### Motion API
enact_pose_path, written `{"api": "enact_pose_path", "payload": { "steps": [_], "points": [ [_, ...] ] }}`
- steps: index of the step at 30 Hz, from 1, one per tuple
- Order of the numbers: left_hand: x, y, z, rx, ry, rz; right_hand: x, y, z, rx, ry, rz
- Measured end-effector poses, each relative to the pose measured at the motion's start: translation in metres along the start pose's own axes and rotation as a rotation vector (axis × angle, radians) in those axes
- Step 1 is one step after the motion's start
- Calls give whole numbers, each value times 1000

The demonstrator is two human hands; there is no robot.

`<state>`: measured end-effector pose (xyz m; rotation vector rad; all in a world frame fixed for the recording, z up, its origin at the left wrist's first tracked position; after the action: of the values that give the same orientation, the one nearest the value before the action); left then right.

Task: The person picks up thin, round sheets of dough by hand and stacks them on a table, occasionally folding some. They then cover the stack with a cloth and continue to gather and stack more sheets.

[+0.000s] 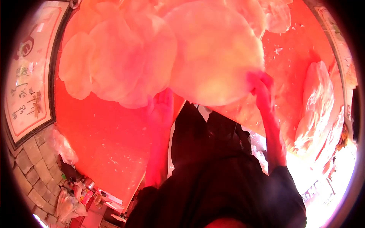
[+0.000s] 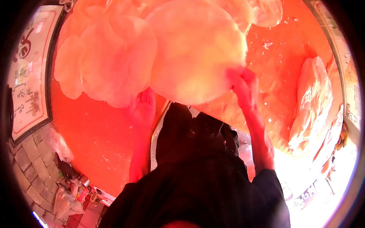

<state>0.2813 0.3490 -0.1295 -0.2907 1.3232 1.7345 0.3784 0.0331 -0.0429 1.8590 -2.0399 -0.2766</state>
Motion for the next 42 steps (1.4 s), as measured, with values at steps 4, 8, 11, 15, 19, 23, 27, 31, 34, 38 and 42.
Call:
{"api": "enact_pose_path", "payload": {
  "steps": [4, 8, 11, 15, 19, 23, 27, 31, 34, 38, 42],
  "points": [
    [-16, -2, -11, -18, -105, -46, 53, 16, 8, -32, 5, 118],
    [-45, 11, -49, -21, -478, -117, 84, 33, 19, -74, -163, 108],
    [-67, 33, -70, -262, -1132, -257, 88, 47, 29, -99, -379, 27],
    [-142, 37, -87, -707, -1509, -496, 60, 40, 32, -180, -578, 20],
    [-166, 29, -115, -427, -1315, -551, 39, 33, 40, -203, -739, -28],
    [-170, 32, -120, -266, -1172, -541, 40, 37, 41, -68, -654, 18],
    [-172, 37, -127, -204, -1196, -511, 29, 58, 41, -273, -1246, -47],
    [-171, 29, -121, -213, -1185, -445, 48, 74, 23, -110, -1378, -166],
    [-177, 24, -116, -241, -1169, -422, 114, 90, -2, 219, -927, -85],
    [-192, 19, -111, -298, -1155, -404, 247, 111, -24, 326, -481, 137],
    [-216, 16, -107, -367, -1139, -396, 386, 158, -61, 344, -62, 384]
  ]
}}
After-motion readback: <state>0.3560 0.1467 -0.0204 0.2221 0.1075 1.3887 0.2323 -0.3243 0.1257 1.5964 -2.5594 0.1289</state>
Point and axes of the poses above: each hand's wrist, its own y-axis away from the middle knuckle, its own x-axis out of the back of the hand, z = x × y, the point moved 1 cm from there along -y, towards the middle knuckle, and after that the axes turned 10 degrees about -y, right-handed, at the moved point
